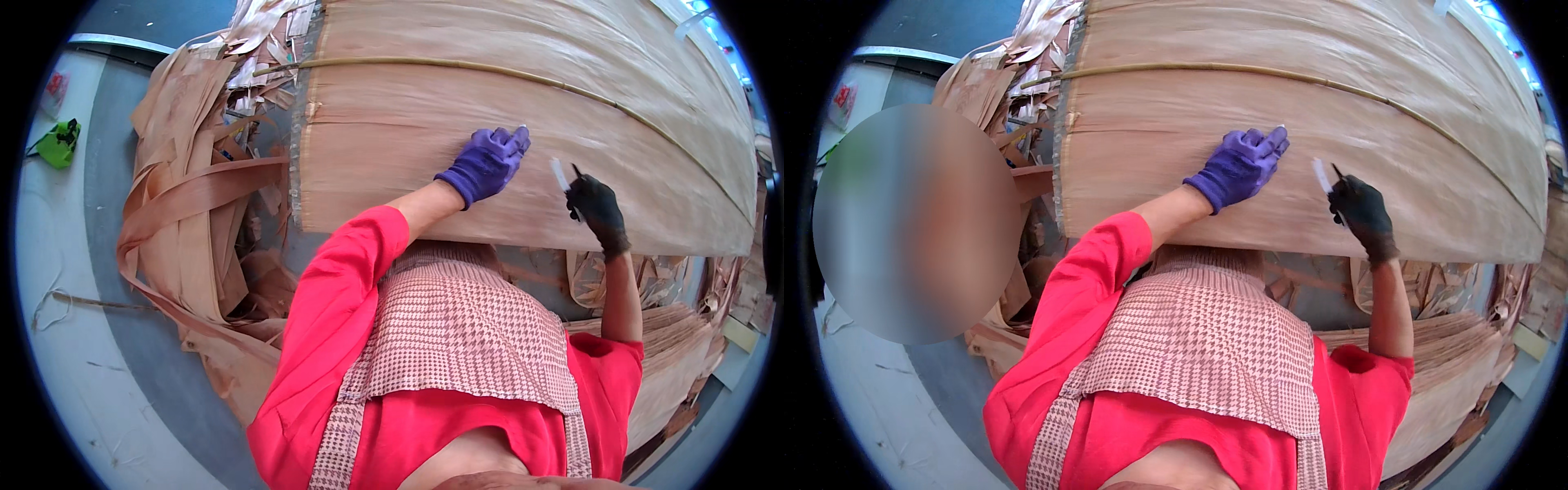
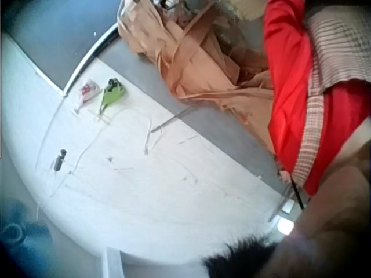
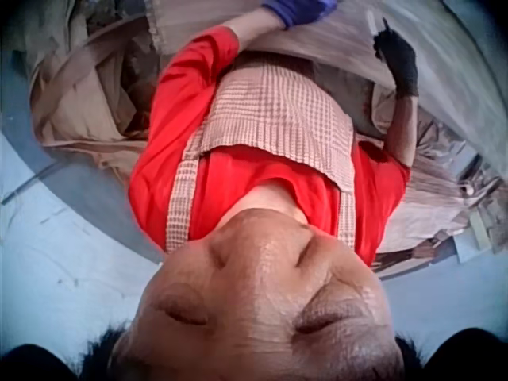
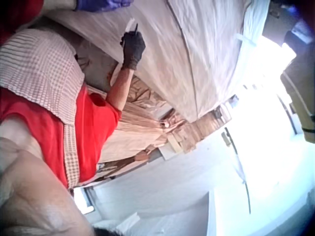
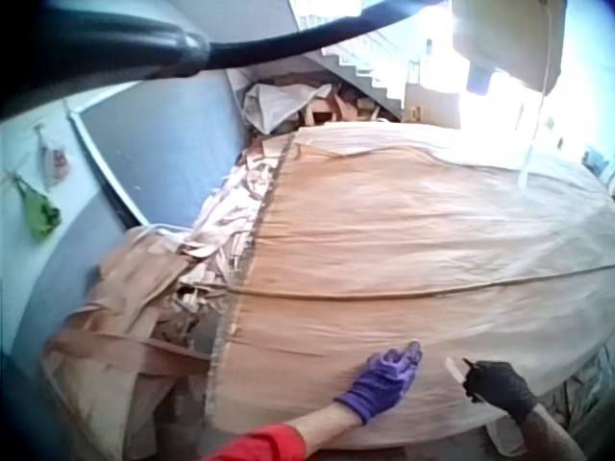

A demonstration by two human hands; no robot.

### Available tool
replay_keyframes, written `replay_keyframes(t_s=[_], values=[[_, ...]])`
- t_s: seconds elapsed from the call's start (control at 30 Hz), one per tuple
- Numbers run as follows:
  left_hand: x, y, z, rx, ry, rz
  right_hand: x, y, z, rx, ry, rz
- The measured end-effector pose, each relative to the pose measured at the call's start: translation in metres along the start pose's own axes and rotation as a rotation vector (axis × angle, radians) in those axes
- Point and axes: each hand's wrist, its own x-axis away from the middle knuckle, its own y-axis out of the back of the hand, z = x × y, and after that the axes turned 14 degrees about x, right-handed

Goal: The person applies adhesive strips and wooden supports to large, curved wood panels, positioning and pressing them by hand.

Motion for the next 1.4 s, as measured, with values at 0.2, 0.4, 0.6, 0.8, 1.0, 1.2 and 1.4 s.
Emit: replay_keyframes(t_s=[0.2,0.4,0.6,0.8,1.0,1.2,1.4], values=[[0.075,0.071,0.004,0.224,-0.067,0.057,0.06,-0.015,0.037,-0.23,-0.14,-0.045],[0.201,0.16,0.062,0.048,0.123,0.256,0.049,-0.114,0.117,-0.659,-0.062,0.075],[0.176,0.188,0.131,-0.019,0.078,0.083,0.003,-0.203,0.216,-0.999,-0.129,0.183],[0.157,0.206,0.175,0.107,0.107,0.119,-0.014,-0.23,0.252,-1.055,-0.2,0.14],[0.168,0.201,0.189,0.192,0.032,0.102,-0.027,-0.239,0.27,-1.038,-0.21,0.06],[0.169,0.2,0.197,0.247,-0.036,0.041,-0.077,-0.247,0.3,-1.035,-0.017,-0.045],[0.173,0.197,0.199,0.411,0.073,-0.067,-0.092,-0.266,0.284,-0.977,-0.259,0.123]])
